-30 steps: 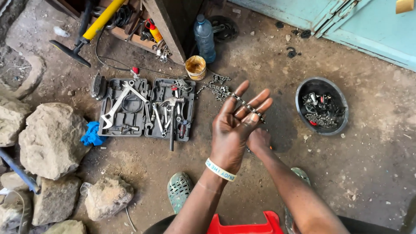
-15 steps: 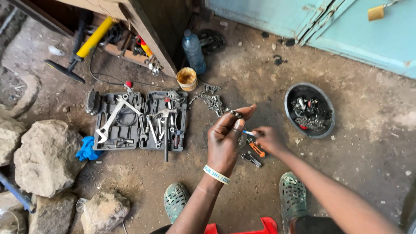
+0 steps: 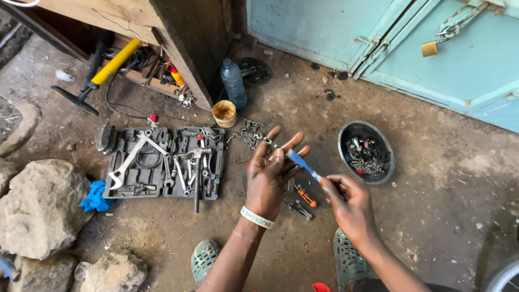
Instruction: Cleaning a bicycle chain link by link using a toothbrush.
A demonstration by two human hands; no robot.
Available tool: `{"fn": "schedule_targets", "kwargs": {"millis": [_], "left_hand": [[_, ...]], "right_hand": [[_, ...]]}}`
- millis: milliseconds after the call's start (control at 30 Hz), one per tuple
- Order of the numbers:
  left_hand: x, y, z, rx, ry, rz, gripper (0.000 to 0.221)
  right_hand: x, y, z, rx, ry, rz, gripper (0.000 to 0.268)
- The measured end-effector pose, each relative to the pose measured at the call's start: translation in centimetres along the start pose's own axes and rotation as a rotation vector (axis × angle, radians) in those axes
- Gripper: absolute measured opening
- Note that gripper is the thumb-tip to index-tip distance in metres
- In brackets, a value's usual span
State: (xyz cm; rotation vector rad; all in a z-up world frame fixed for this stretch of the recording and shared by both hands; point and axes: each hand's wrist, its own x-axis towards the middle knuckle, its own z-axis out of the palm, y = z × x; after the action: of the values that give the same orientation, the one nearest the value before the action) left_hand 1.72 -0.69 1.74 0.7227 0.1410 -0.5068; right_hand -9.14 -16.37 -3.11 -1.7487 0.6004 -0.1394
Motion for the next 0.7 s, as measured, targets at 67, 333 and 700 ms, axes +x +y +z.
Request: {"fn": "schedule_targets", "kwargs": {"millis": [67,333,700], "left_hand": [[0.0,-1.0,-0.3,0.048,0.012,-0.007,0.044],[0.7,-1.0,-0.3,-0.058,0.059,-0.003,0.036],[1.2,-2.0,-1.3,-0.107,0.024,0.022,0.036]], "right_hand": [[-0.2,0.6,-0.9,-0.010,0.005,-0.030,0.015],[0.1,0.9,-0.6,-0.017,-0.032,-0.155,0.015],[0.3,1.7,-1.7,-0.032,0.092,-0.180,0.003]]}}
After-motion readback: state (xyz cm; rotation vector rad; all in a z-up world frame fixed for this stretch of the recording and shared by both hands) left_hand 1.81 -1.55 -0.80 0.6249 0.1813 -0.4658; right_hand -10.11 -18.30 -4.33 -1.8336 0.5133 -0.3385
